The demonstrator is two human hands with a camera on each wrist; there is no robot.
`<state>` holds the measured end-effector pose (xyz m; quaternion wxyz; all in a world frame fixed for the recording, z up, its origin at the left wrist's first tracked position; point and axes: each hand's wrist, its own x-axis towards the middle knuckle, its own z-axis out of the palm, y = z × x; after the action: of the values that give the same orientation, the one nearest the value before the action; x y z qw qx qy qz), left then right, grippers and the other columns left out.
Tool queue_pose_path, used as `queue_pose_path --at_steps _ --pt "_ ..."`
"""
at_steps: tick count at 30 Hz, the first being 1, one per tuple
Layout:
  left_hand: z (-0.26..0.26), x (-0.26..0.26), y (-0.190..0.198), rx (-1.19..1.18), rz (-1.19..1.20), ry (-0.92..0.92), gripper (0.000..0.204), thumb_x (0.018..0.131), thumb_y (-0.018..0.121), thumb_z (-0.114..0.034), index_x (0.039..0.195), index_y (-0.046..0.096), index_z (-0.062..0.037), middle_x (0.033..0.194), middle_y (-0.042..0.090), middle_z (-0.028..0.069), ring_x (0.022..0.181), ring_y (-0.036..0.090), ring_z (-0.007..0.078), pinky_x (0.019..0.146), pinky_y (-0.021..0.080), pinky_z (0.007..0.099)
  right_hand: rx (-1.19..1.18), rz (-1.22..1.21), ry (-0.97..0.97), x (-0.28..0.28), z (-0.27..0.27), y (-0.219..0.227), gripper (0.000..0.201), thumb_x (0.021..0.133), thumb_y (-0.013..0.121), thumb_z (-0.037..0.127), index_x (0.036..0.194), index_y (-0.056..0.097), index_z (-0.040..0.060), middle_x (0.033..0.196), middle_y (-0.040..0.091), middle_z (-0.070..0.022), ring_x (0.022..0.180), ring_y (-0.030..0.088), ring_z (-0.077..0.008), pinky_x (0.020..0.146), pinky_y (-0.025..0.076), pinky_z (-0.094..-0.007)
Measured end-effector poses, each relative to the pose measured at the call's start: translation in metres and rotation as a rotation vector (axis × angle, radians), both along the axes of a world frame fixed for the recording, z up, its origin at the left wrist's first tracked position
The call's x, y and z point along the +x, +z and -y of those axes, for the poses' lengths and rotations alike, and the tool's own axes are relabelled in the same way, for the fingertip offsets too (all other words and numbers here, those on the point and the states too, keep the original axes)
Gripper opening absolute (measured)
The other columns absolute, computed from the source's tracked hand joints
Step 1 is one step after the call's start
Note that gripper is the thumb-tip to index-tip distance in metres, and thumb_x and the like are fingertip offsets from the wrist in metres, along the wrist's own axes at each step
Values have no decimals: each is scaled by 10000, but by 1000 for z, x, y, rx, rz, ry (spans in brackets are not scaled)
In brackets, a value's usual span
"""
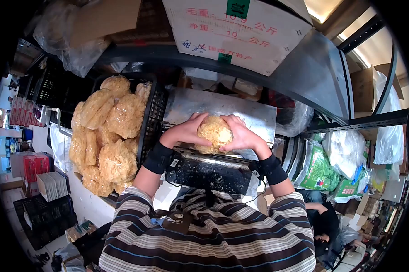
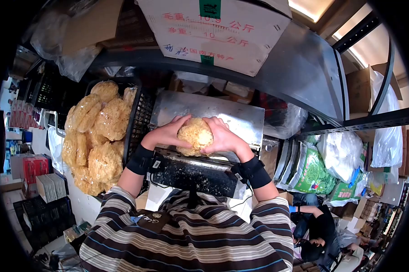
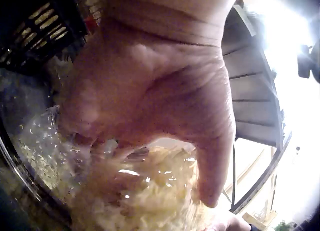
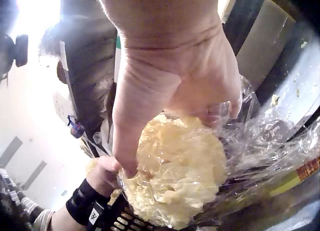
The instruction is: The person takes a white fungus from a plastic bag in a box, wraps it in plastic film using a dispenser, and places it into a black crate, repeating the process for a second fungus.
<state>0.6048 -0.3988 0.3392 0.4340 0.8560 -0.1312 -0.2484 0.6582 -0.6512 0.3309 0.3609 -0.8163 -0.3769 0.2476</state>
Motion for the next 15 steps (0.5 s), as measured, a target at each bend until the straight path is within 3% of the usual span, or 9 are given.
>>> queue_pose_path --at_steps 4,9,11,13,14,15 --pt "-1 -1 4 -47 -28 -35 1114 586 867 -424 1430 284 11 1383 335 230 1283 397 356 1084 327 351 -2 147 -3 -12 -2 5 1069 510 847 450 1358 401 -27 1208 477 -232 1143 459 -393 1006 352 -455" --pt "12 -18 10 254 92 -58 1050 522 880 -406 1354 379 -8 1383 320 217 1253 440 376 1040 368 384 -184 180 10 -32 -2 19 1067 496 864 434 1359 403 9 1208 483 -193 1137 451 -377 985 351 -480" --pt "15 -19 14 265 93 -48 1058 513 878 -397 1357 368 -14 1382 355 206 1253 449 374 1052 340 414 -178 228 2 -38 0 14 1081 487 875 417 1372 388 33 1217 485 -174 1144 447 -365 976 353 -485" --pt "22 -24 15 220 -55 -42 1088 510 874 -385 1386 335 -28 1372 398 190 1260 452 348 1071 293 447 -177 239 2 -47 3 19 1103 483 876 396 1384 363 19 1210 480 -177 1145 443 -351 971 347 -476" --pt "23 -35 0 193 104 1 1100 506 865 -366 1401 314 -42 1369 417 191 1269 439 339 1092 248 465 -158 276 -20 -53 6 20 1106 481 875 390 1383 362 8 1205 476 -176 1139 444 -348 970 342 -470" --pt "26 -40 2 192 102 1 1100 506 865 -366 1401 314 -42 1369 417 191 1269 439 339 1092 248 465 -136 318 -40 -57 7 22 1108 480 875 384 1381 361 -4 1200 473 -175 1133 445 -345 969 337 -465"
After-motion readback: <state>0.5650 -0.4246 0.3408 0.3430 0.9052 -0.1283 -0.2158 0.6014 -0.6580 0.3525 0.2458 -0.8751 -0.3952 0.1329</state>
